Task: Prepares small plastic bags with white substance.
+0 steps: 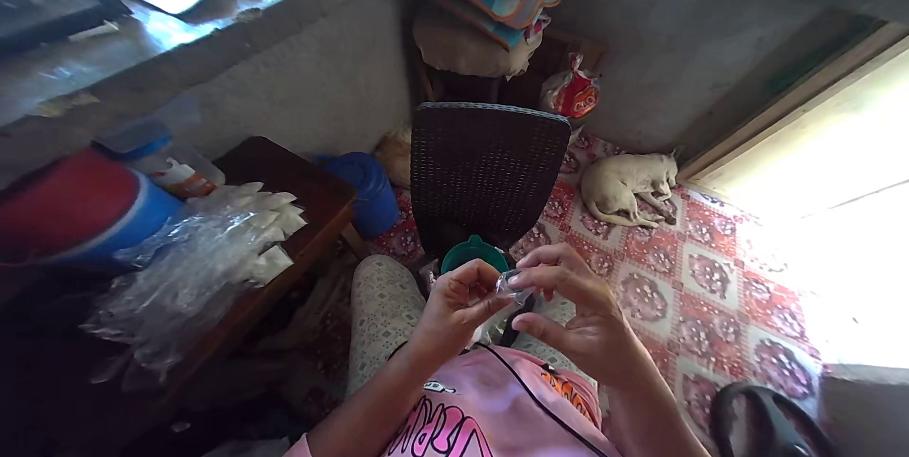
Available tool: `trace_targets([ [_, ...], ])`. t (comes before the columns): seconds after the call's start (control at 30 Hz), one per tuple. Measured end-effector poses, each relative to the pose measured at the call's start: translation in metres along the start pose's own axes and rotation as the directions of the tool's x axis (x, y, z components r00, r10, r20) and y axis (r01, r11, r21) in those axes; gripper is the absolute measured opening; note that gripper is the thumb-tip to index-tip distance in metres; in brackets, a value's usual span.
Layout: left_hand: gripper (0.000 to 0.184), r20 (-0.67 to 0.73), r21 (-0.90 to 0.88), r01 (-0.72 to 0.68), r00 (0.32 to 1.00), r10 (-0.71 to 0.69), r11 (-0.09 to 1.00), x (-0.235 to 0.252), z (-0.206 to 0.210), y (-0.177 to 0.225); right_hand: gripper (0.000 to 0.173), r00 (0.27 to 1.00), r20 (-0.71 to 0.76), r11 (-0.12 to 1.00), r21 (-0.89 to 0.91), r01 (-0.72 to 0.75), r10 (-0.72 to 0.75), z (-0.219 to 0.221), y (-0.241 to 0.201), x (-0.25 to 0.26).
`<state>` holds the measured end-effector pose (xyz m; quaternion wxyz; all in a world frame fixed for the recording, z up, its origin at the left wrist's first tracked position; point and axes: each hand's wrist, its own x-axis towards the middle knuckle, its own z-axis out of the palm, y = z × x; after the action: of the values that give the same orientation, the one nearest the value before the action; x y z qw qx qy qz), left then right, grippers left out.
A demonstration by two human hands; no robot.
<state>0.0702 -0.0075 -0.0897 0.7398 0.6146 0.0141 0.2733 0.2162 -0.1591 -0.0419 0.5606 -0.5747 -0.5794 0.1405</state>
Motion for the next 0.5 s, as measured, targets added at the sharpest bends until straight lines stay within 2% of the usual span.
trace_targets([
  [0.1, 0.013, 0.013, -0.051, -0.001, 1.0, 0.001, 0.999, -0.002, 0.0, 0.002, 0.018, 0.997, 0.018, 0.993, -0.087, -0.075, 0.077, 0.005, 0.005, -0.003],
  [0.2, 0.016, 0.024, -0.08, 0.024, 0.999, -0.022, 0.997, -0.003, -0.001, 0.004, 0.016, 0.988, 0.049, 0.988, 0.041, -0.149, 0.147, 0.005, 0.007, -0.004],
  [0.33, 0.019, 0.051, -0.086, 0.078, 0.996, -0.074, 0.993, -0.005, -0.002, 0.004, 0.013, 0.995, 0.022, 0.985, 0.138, -0.1, 0.098, 0.003, 0.007, -0.003],
  [0.5, 0.015, 0.097, -0.212, 0.133, 0.989, -0.115, 0.968, -0.004, -0.004, 0.008, 0.01, 0.994, -0.025, 0.962, 0.257, -0.095, 0.105, -0.01, 0.008, -0.002],
])
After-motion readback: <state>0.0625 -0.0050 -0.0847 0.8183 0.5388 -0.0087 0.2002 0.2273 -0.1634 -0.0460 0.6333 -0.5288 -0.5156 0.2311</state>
